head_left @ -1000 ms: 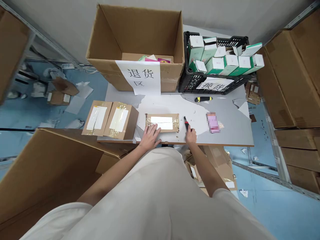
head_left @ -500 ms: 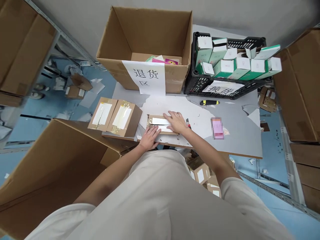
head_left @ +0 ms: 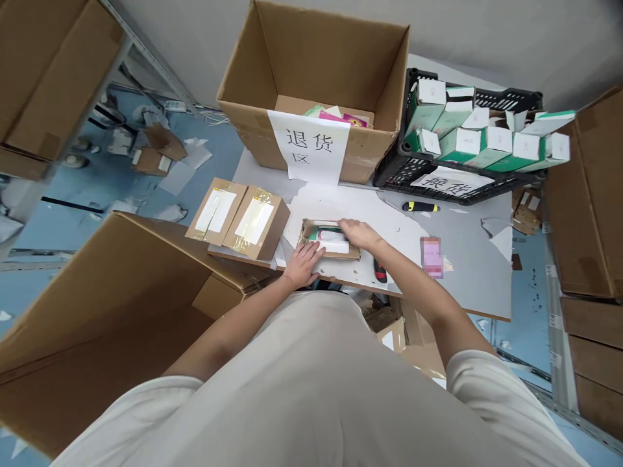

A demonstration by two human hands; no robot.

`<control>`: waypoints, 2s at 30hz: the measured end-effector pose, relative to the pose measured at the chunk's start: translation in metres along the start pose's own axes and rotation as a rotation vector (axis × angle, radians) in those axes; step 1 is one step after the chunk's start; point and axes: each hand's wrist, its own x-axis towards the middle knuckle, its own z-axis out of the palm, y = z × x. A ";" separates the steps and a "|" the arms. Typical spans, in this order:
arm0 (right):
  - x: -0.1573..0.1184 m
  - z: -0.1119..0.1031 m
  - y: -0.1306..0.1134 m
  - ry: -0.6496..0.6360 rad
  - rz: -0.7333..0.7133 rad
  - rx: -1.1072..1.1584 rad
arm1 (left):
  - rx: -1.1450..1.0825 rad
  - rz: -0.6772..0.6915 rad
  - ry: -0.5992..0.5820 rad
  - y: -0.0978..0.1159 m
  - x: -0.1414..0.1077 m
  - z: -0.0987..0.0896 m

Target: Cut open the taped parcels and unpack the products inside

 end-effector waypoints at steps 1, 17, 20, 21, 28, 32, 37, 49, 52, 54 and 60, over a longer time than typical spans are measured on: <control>0.002 -0.004 0.003 -0.017 0.026 0.027 | -0.002 0.002 0.003 -0.002 -0.001 -0.001; -0.001 -0.009 0.015 0.359 0.437 -0.068 | -0.069 0.153 0.048 -0.009 -0.011 -0.005; -0.029 0.012 -0.009 0.386 0.136 -0.124 | -0.126 0.114 0.118 -0.023 -0.005 -0.019; -0.037 0.018 -0.019 0.344 0.029 -0.111 | -0.133 0.097 0.132 -0.030 0.000 -0.025; -0.036 0.035 -0.064 0.159 0.123 0.099 | -0.100 0.212 -0.029 -0.081 0.042 -0.044; -0.031 0.034 -0.073 0.128 0.223 0.122 | -0.118 0.248 0.027 -0.090 0.046 -0.035; -0.042 0.042 -0.086 0.219 0.235 -0.016 | -0.159 0.227 0.074 -0.089 0.041 -0.032; -0.095 0.080 -0.094 0.321 0.133 0.114 | -0.093 0.224 -0.145 -0.092 0.048 -0.054; -0.084 0.061 -0.079 0.268 0.246 0.206 | -0.077 0.214 -0.178 -0.083 0.039 -0.073; -0.067 0.042 -0.065 0.194 0.292 0.149 | -0.061 0.125 -0.077 -0.067 0.037 -0.082; -0.017 0.012 -0.052 -0.106 0.159 -0.153 | 0.047 0.364 -0.123 -0.016 0.060 -0.072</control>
